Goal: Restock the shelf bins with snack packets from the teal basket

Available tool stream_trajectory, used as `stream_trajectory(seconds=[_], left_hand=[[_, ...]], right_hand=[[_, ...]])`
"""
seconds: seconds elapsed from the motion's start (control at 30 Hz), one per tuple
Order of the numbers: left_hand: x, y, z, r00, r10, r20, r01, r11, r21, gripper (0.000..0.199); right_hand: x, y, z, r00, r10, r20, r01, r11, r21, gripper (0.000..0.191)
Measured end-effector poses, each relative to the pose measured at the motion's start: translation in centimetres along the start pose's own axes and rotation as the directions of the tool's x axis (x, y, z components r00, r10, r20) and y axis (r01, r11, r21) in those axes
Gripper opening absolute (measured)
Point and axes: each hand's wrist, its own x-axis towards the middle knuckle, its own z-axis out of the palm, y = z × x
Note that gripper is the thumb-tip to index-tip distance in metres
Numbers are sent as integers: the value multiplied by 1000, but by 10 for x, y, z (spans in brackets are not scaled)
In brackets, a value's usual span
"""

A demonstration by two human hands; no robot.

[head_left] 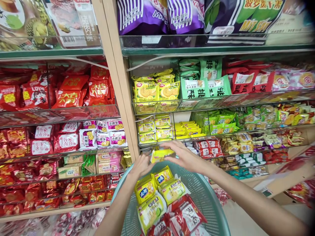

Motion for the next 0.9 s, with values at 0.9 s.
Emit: stream_trajectory(seconds=[0.9], left_hand=[[1,2,-2,1000,-3,-10,3,1000,17,60]], right_hand=[[-8,50,75,907,155,391,-317,862,395,26]])
